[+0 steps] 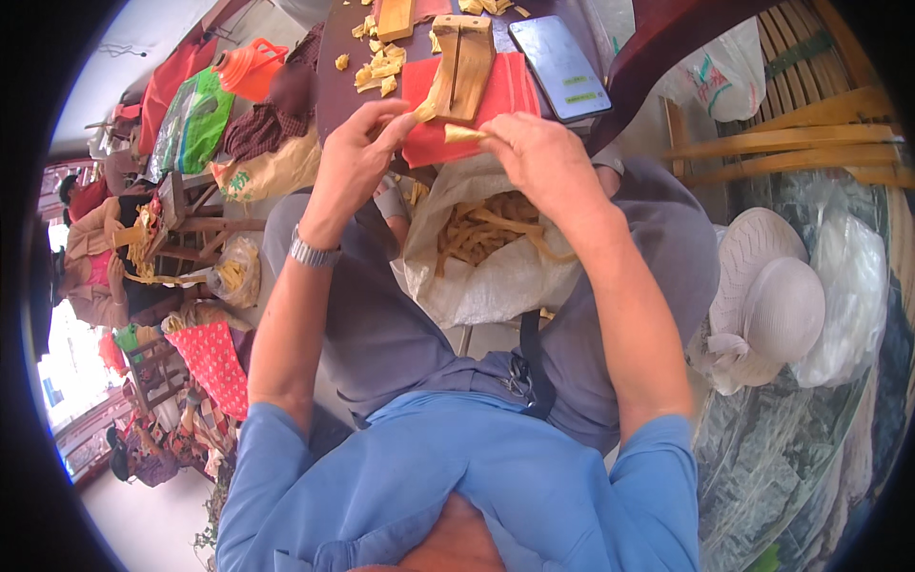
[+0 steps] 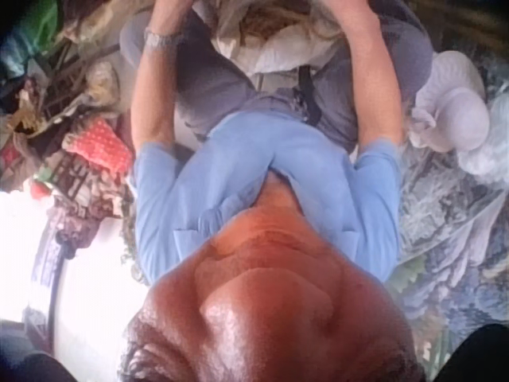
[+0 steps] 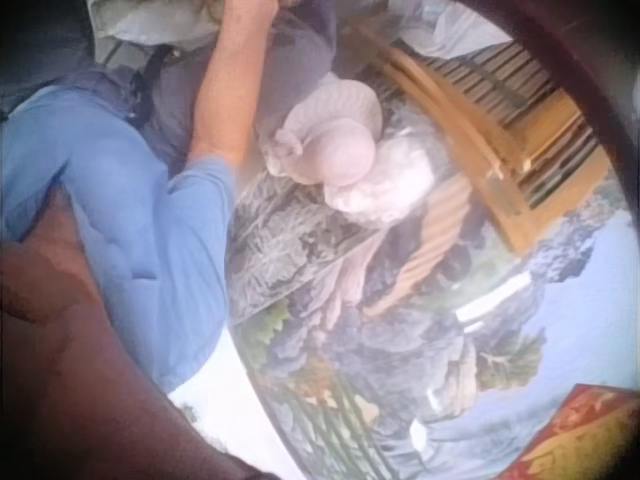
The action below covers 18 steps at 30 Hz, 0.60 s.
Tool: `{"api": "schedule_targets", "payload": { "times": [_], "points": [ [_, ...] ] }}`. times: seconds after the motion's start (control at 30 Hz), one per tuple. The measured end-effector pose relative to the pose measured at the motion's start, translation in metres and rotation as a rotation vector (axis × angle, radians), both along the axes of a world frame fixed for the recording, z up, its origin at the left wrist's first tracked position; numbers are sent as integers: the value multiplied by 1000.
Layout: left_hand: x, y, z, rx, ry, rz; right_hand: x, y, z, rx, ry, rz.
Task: The person is by hand knotting and wrapping long strips of a yellow root vegetable, taking them from a bag in their lap and placing the finished pieces on a wooden block.
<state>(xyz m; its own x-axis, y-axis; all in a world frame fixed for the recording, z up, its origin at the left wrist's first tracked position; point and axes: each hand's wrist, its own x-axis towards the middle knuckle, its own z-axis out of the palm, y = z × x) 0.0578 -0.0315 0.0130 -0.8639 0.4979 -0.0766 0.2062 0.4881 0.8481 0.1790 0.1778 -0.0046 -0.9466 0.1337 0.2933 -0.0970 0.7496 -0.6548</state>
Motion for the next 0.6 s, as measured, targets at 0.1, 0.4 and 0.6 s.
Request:
{"api": "schedule_targets", "payload": {
  "times": [0.1,0.4,0.6],
  "points": [
    [46,-29,4,92,-161,67,36,-24,10,-215,-30,53],
    [195,-99,-38,473,-1390,-92,159,-108,2,-328,88,320],
    [223,-82,-20,325,-1481,-23,194,-147,13,-331,150,488]
  ]
}}
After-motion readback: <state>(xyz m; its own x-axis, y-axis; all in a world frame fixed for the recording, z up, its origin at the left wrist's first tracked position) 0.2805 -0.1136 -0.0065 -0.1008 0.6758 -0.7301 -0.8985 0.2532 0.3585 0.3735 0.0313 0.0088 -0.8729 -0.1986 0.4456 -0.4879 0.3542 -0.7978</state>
